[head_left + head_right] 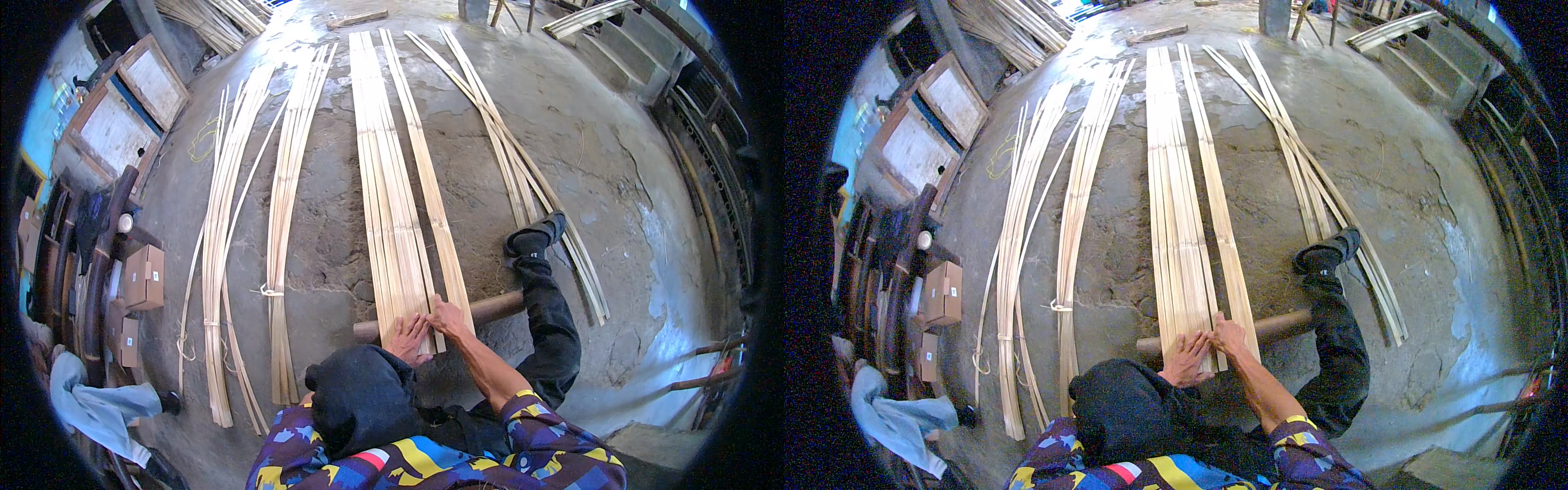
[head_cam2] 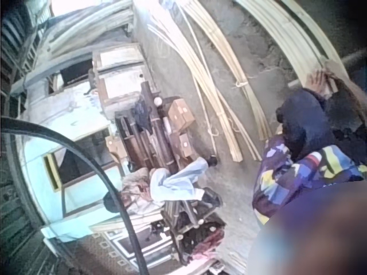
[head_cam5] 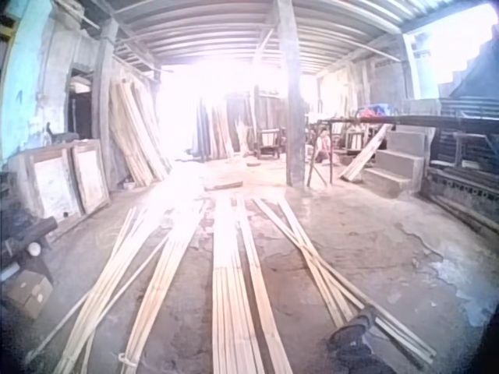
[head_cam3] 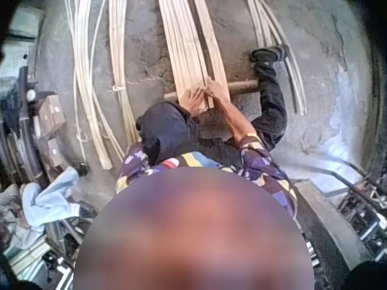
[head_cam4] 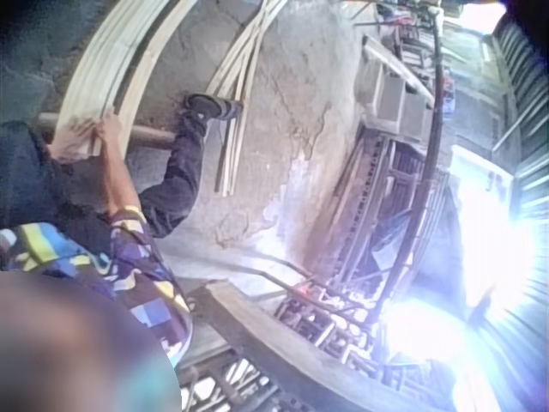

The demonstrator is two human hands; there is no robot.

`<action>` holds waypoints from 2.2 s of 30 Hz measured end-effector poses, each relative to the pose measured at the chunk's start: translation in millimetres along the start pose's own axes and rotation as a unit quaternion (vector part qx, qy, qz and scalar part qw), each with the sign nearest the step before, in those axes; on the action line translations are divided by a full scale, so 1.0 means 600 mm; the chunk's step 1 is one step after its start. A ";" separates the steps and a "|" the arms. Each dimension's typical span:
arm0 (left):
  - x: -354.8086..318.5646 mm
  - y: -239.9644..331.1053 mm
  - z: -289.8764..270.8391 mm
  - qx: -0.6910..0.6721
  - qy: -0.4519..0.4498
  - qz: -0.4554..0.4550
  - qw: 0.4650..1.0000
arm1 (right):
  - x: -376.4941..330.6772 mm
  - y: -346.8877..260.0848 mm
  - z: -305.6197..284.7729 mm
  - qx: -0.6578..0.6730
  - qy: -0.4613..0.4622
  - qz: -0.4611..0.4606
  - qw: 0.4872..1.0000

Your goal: The person sits on the floor and arranges thin bamboo strips side by side on a cylindrical support. They repeatedly adjust the alignment of the strips with both hands to form a neat stack.

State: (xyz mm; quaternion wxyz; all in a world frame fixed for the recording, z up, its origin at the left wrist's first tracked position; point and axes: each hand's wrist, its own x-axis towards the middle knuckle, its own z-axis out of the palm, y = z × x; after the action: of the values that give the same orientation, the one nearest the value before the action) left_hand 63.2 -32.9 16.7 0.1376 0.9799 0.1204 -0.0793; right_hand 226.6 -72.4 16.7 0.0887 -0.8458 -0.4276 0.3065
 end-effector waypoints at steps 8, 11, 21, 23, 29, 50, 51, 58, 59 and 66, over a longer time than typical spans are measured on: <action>-0.002 0.006 -0.017 -0.044 0.007 0.008 0.999 | -0.016 0.025 -0.010 0.007 0.179 0.022 0.984; 0.000 0.011 -0.028 -0.043 -0.019 -0.001 0.999 | -0.014 0.040 -0.003 -0.011 0.177 0.036 0.984; 0.004 0.001 0.008 -0.039 0.032 0.020 0.999 | -0.003 0.029 0.019 0.247 0.206 0.022 0.947; 0.004 0.000 0.012 -0.037 0.036 0.020 0.998 | -0.006 0.034 0.029 0.215 0.219 -0.039 0.951; 0.005 0.003 0.010 -0.012 0.017 0.009 1.000 | -0.026 0.043 0.047 0.227 0.224 -0.075 0.945; 0.003 0.007 -0.006 -0.030 -0.002 -0.001 1.000 | -0.035 0.037 0.072 0.219 0.247 -0.013 0.944; 0.003 0.007 -0.004 -0.030 -0.002 -0.001 1.000 | -0.036 0.034 0.070 0.220 0.261 -0.032 0.939; -0.001 0.000 -0.001 -0.048 0.025 0.018 0.998 | -0.037 -0.034 -0.031 0.285 0.235 -0.023 0.929; -0.003 0.001 -0.004 -0.042 0.029 0.019 0.999 | -0.041 -0.055 -0.039 0.313 0.266 -0.067 0.909; -0.001 -0.005 0.018 -0.015 -0.013 0.017 1.000 | -0.021 -0.159 -0.057 0.305 0.200 -0.062 0.929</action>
State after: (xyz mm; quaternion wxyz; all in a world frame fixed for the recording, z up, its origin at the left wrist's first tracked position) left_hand 60.4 -33.1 6.0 0.1556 0.9785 0.1030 -0.0881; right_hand 177.7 -19.3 88.9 0.4447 -0.7934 -0.3389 0.2408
